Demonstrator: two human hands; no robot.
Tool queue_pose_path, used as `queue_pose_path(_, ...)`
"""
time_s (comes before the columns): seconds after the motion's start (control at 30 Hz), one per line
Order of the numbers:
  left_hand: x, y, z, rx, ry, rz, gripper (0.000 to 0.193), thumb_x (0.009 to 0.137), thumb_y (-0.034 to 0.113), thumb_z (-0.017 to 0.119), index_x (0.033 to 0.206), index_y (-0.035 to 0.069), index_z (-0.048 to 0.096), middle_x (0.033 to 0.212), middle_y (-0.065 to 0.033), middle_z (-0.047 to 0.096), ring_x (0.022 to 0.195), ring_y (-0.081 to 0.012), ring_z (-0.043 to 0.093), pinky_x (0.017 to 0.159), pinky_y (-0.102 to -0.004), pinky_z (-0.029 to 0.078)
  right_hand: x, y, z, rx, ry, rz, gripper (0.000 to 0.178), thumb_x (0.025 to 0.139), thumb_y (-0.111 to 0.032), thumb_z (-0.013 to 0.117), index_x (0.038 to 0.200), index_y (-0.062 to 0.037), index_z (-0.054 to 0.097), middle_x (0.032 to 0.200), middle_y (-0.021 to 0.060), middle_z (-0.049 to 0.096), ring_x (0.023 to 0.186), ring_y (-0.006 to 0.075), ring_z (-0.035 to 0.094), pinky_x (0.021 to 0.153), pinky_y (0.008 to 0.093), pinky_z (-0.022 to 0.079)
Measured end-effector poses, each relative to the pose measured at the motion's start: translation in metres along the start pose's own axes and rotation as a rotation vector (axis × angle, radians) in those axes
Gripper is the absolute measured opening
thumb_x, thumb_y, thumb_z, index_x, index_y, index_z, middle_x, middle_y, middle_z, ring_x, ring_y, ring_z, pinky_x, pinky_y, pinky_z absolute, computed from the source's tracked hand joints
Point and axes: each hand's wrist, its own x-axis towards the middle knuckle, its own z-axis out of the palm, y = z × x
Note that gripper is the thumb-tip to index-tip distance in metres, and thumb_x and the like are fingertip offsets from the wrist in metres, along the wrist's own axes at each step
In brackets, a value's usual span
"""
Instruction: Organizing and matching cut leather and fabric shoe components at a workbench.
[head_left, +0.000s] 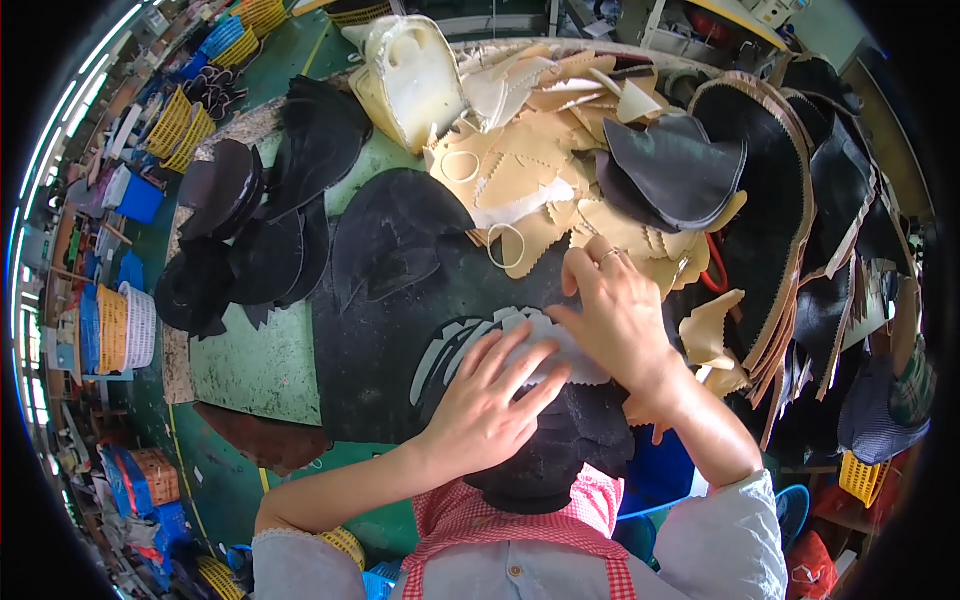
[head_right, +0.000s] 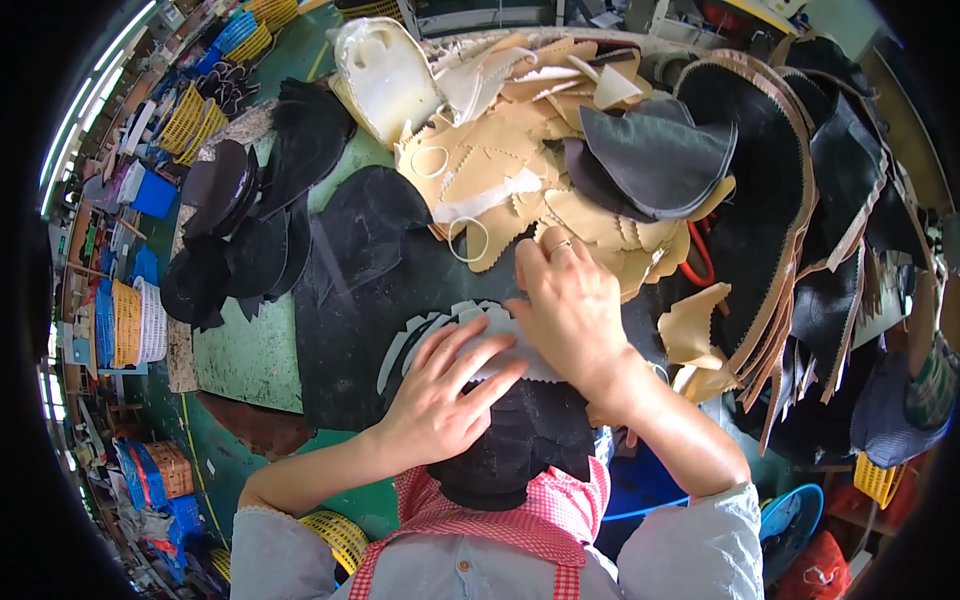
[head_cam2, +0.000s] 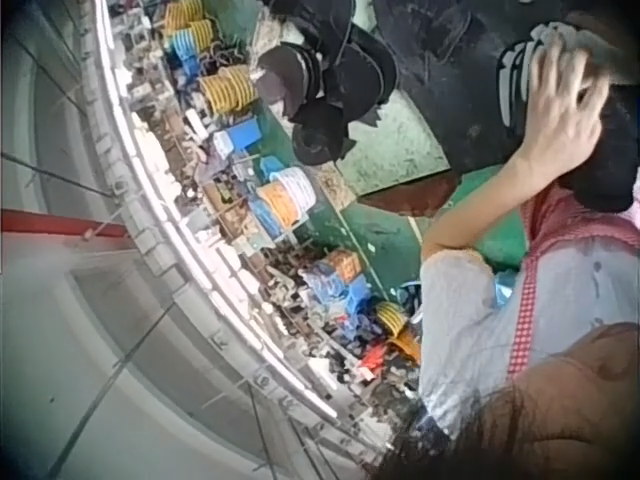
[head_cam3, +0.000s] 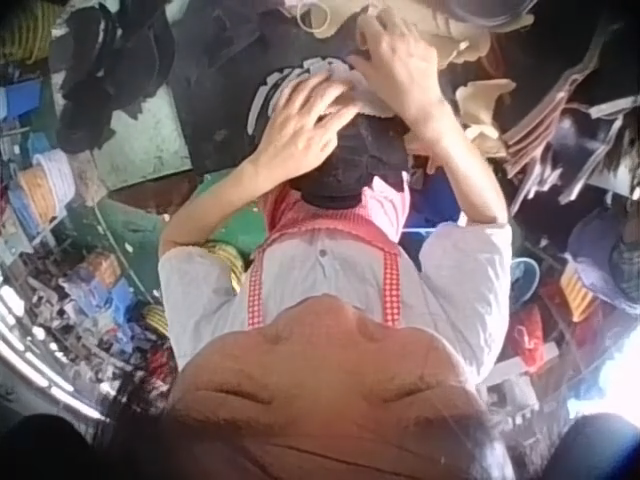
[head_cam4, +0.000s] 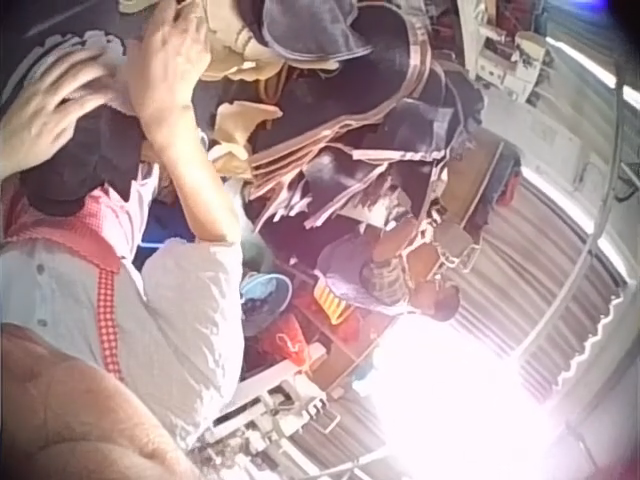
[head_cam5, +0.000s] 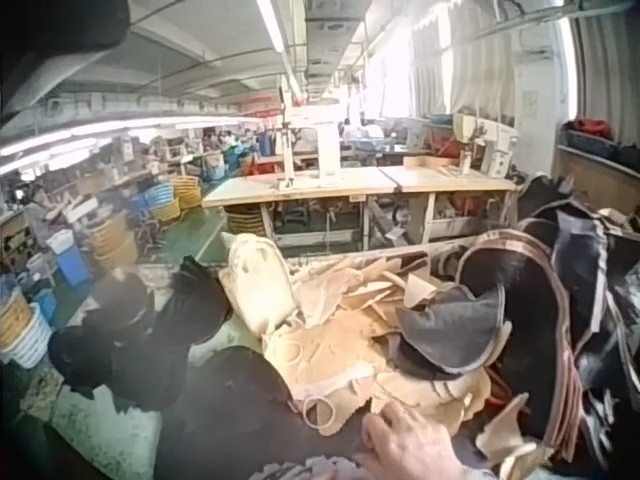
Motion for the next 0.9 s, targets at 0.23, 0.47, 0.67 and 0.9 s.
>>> queue_pose_path(0.23,0.017,-0.079,-0.058,0.04,0.23,-0.086,0.066,0.074,0.012,0.076,0.136,0.006,0.054,0.14,-0.0145,0.051,0.135,-0.0365,0.044,0.112,-0.0501,0.033,0.066,0.041,0.026,0.256,0.131,-0.252,0.013,0.091,-0.008,0.061,0.101,-0.0028,0.068,0.091,0.0148,0.067,0.086,0.0337,0.065,0.079,0.0404,0.051)
queue_pose_path(0.47,-0.032,-0.159,-0.054,-0.558,0.433,-0.578,0.032,0.104,0.021,0.054,0.127,0.001,0.062,0.116,-0.0088,0.068,0.11,-0.0124,0.06,0.1,-0.0301,0.043,0.155,0.06,0.056,-0.041,0.072,-0.093,0.023,0.086,-0.021,0.063,0.102,-0.0063,0.07,0.097,0.0174,0.071,0.099,0.0329,0.067,0.088,0.0417,0.053)
queue_pose_path(0.67,-0.014,-0.027,-0.094,-0.396,0.304,-0.298,0.028,0.098,0.013,0.058,0.122,0.001,0.063,0.122,-0.0109,0.069,0.118,-0.0271,0.063,0.097,-0.0382,0.049,0.171,0.057,0.072,-0.12,0.1,-0.041,0.027,0.086,-0.035,0.062,0.093,-0.0128,0.075,0.096,0.0122,0.07,0.108,0.0324,0.058,0.1,0.043,0.041)
queue_pose_path(0.9,-0.009,0.013,-0.063,-0.397,-0.271,0.041,0.057,0.092,0.027,0.067,0.143,0.009,0.048,0.146,-0.0163,0.048,0.135,-0.0337,0.047,0.108,-0.0437,0.043,0.181,0.044,0.092,0.912,0.175,0.117,0.013,0.086,-0.014,0.069,0.092,-0.0048,0.063,0.077,0.0038,0.066,0.064,0.0132,0.062,0.064,0.0314,0.053)
